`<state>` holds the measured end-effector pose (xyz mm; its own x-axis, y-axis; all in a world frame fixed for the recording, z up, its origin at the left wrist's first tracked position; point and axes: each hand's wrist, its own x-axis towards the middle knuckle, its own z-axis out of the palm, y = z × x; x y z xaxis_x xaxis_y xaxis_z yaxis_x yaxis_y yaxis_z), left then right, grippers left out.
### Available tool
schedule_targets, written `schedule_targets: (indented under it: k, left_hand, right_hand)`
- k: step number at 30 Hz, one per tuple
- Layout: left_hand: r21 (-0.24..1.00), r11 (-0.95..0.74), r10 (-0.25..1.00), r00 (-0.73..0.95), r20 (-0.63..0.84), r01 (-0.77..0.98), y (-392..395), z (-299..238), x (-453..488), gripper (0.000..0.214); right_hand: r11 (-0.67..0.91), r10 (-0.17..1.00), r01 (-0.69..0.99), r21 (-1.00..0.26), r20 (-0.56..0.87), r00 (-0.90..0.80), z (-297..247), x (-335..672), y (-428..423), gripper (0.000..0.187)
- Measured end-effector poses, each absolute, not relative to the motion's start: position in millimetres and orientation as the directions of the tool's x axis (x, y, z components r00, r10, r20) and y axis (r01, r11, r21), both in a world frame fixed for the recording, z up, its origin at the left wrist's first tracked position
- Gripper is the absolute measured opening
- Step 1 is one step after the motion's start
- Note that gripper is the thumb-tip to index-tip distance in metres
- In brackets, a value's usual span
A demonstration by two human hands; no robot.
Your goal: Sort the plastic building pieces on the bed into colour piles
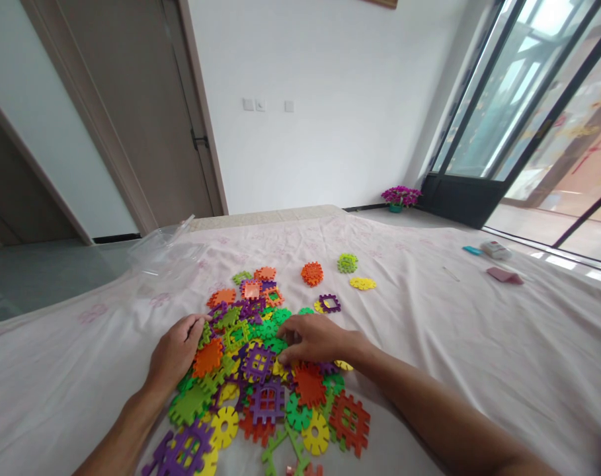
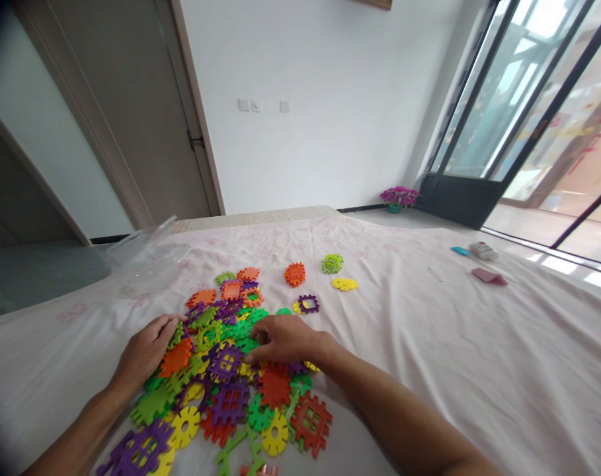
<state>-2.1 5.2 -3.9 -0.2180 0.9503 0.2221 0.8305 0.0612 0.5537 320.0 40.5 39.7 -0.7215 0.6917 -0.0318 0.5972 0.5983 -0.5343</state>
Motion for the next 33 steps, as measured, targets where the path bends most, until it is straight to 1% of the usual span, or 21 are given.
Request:
schedule_targets:
  k: [1, 3, 6, 8, 10, 12, 14, 16, 19, 22, 24, 26, 28, 30, 31, 33]
  left_hand:
    - [0.556, 0.063, 0.95, -0.219, 0.22, 0.829, 5.1, -3.8, -1.9, 0.038]
    - [0.558, 0.065, 0.951, -0.221, 0.217, 0.827, 5.1, -3.8, -1.6, 0.038]
    - [0.559, 0.069, 0.952, -0.221, 0.21, 0.827, 4.9, -3.9, -1.6, 0.038]
    - [0.558, 0.069, 0.953, -0.221, 0.21, 0.827, 4.6, -4.0, -1.8, 0.038]
    - [0.555, 0.068, 0.952, -0.22, 0.212, 0.829, 4.3, -4.1, -2.2, 0.039]
    - [0.549, 0.068, 0.952, -0.219, 0.214, 0.833, 4.1, -3.9, -2.4, 0.039]
    - [0.542, 0.066, 0.951, -0.217, 0.22, 0.838, 4.1, -3.5, -2.2, 0.039]
    - [0.537, 0.059, 0.95, -0.212, 0.228, 0.842, 4.2, -3.1, -1.3, 0.038]
    - [0.518, 0.04, 0.949, -0.195, 0.249, 0.855, 3.9, -2.8, 0.2, 0.038]
    - [0.427, -0.026, 0.921, -0.144, 0.362, 0.904, 2.2, -2.4, 0.8, 0.037]
    - [0.321, -0.086, 0.87, -0.086, 0.486, 0.943, -0.6, 0.1, 2.8, 0.033]
    - [0.216, -0.152, 0.799, -0.009, 0.601, 0.964, -6.3, 6.7, 10.3, 0.028]
    - [0.14, -0.26, 0.727, 0.098, 0.68, 0.956, -16.8, 17.1, 26.8, 0.024]
    - [0.094, -0.425, 0.673, 0.245, 0.698, 0.9, -32.6, 27.5, 53.0, 0.022]
    - [0.084, -0.515, 0.657, 0.329, 0.678, 0.853, -41.8, 31.0, 68.6, 0.022]
    - [0.075, -0.672, 0.616, 0.499, 0.61, 0.737, -60.6, 31.4, 100.9, 0.022]
  right_hand:
    - [0.601, 0.703, 0.614, -0.511, -0.027, -0.71, 41.0, 317.5, 37.2, 0.05]
    - [0.596, 0.706, 0.623, -0.506, -0.039, -0.707, 42.7, 313.9, 32.7, 0.053]
    - [0.58, 0.684, 0.595, -0.556, -0.064, -0.727, 42.2, 314.2, 33.1, 0.049]
    - [0.556, 0.664, 0.563, -0.612, -0.08, -0.743, 39.7, 317.6, 37.5, 0.046]
    - [0.509, 0.62, 0.516, -0.689, -0.122, -0.775, 35.8, 322.1, 43.5, 0.05]
    - [0.439, 0.566, 0.459, -0.773, -0.159, -0.809, 31.2, 326.3, 49.1, 0.056]
    - [0.353, 0.547, 0.413, -0.839, -0.173, -0.819, 27.1, 329.2, 53.4, 0.055]
    - [0.285, 0.583, 0.385, -0.878, -0.16, -0.797, 24.6, 331.0, 57.1, 0.044]
    - [0.245, 0.698, 0.347, -0.905, -0.084, -0.712, 24.5, 334.7, 65.9, 0.03]
    - [0.231, 0.818, 0.304, -0.924, 0.015, -0.575, 25.8, 345.9, 82.7, 0.026]
    - [0.238, 0.883, 0.307, -0.921, 0.074, -0.463, 25.8, 359.7, 97.6, 0.028]
    - [0.245, 0.929, 0.345, -0.906, 0.117, -0.352, 24.8, 377.3, 112.5, 0.029]
    - [0.256, 0.95, 0.447, -0.857, 0.138, -0.28, 23.2, 395.0, 124.3, 0.027]
    - [0.261, 0.963, 0.611, -0.748, 0.158, -0.218, 20.9, 408.1, 131.0, 0.024]
    - [0.269, 0.963, 0.681, -0.682, 0.176, -0.204, 19.5, 411.8, 132.2, 0.024]
    - [0.335, 0.942, 0.752, -0.567, 0.214, -0.258, 16.7, 412.9, 131.1, 0.028]
